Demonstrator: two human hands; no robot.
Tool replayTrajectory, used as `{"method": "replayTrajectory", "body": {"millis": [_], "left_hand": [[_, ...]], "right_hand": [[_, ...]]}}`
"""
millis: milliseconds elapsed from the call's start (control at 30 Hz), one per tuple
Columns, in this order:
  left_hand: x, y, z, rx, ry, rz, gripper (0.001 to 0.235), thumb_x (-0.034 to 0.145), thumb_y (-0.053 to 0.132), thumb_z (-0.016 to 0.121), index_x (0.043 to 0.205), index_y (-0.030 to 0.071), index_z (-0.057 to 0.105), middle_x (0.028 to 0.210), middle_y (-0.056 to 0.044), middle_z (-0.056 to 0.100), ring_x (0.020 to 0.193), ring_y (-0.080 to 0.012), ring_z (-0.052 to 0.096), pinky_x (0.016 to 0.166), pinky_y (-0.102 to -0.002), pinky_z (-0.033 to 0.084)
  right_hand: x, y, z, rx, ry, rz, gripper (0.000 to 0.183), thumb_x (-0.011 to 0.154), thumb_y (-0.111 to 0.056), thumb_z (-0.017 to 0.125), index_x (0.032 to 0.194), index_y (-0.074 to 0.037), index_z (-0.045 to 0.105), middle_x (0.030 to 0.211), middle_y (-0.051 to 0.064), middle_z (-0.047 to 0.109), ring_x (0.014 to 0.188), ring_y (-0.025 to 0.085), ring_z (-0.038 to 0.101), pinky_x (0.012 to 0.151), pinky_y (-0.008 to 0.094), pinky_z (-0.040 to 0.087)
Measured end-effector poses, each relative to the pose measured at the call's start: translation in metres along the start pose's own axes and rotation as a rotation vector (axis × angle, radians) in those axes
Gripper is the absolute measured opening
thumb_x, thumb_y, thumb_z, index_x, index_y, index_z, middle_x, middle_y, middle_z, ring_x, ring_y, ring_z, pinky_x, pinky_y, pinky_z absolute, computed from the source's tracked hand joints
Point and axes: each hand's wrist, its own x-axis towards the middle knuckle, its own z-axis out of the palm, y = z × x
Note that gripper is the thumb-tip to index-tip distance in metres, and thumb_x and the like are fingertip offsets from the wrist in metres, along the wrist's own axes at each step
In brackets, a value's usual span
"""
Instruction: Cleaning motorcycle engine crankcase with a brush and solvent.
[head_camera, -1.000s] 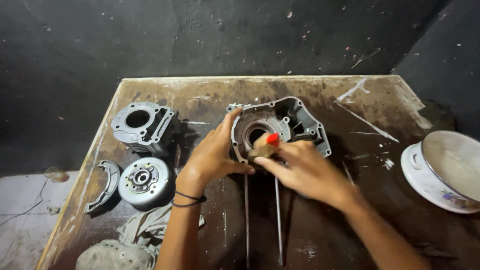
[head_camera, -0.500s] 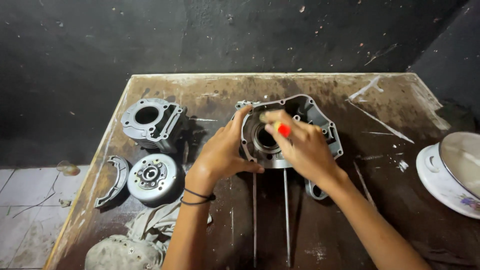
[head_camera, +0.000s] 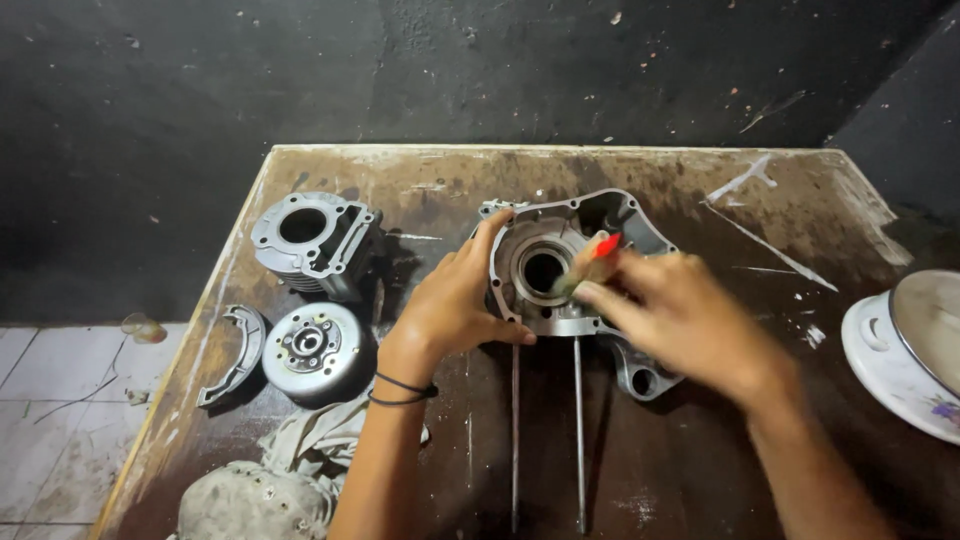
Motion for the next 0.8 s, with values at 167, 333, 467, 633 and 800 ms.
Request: {"method": "replayTrajectory", "body": {"millis": [167, 333, 467, 633, 800], "left_hand": [[0.001, -0.003, 0.000, -0.030, -0.002, 0.030, 0.133, 0.045, 0.029, 0.101, 0.153, 0.014, 0.025, 0.150, -0.021, 0.049, 0.140, -0.0390, 0.045, 0.109, -0.042, 0.042], [0.000, -0.001, 0.000, -0.021, 0.020, 0.053, 0.135, 0.045, 0.029, 0.102, 0.153, 0.013, 0.024, 0.154, -0.021, 0.045, 0.141, -0.0400, 0.042, 0.110, -0.044, 0.039], [-0.005, -0.001, -0.003, -0.024, -0.006, -0.007, 0.134, 0.046, 0.029, 0.101, 0.154, 0.016, 0.024, 0.152, -0.019, 0.047, 0.141, -0.0391, 0.043, 0.111, -0.044, 0.040], [0.002, 0.008, -0.003, -0.021, -0.027, -0.040, 0.136, 0.043, 0.028, 0.102, 0.154, 0.018, 0.023, 0.151, -0.018, 0.048, 0.140, -0.0386, 0.043, 0.111, -0.043, 0.039], [0.000, -0.001, -0.002, -0.046, 0.011, 0.065, 0.133, 0.045, 0.027, 0.102, 0.153, 0.014, 0.025, 0.151, -0.023, 0.048, 0.141, -0.0402, 0.044, 0.111, -0.042, 0.040]], "right_hand": [[0.018, 0.025, 0.042, 0.144, 0.106, -0.522, 0.027, 0.093, -0.024, 0.067, 0.117, -0.011, 0.070, 0.090, 0.007, 0.080, 0.075, 0.018, 0.078, 0.072, 0.037, 0.060], [0.024, 0.046, 0.019, 0.254, 0.130, -0.735, 0.021, 0.093, -0.021, 0.069, 0.108, -0.006, 0.068, 0.092, 0.008, 0.080, 0.083, 0.020, 0.078, 0.077, 0.038, 0.061], [0.017, 0.029, 0.013, 0.084, 0.172, -0.394, 0.026, 0.090, -0.027, 0.069, 0.111, -0.011, 0.071, 0.082, 0.011, 0.078, 0.068, 0.024, 0.076, 0.067, 0.041, 0.056], [0.021, 0.051, 0.013, 0.149, 0.227, -0.766, 0.021, 0.093, -0.022, 0.071, 0.108, -0.008, 0.069, 0.087, 0.010, 0.079, 0.070, 0.025, 0.076, 0.068, 0.039, 0.056], [0.008, 0.020, 0.005, -0.013, 0.044, -0.113, 0.026, 0.099, -0.029, 0.066, 0.124, -0.025, 0.070, 0.081, 0.005, 0.079, 0.062, 0.024, 0.071, 0.062, 0.038, 0.054]]}}
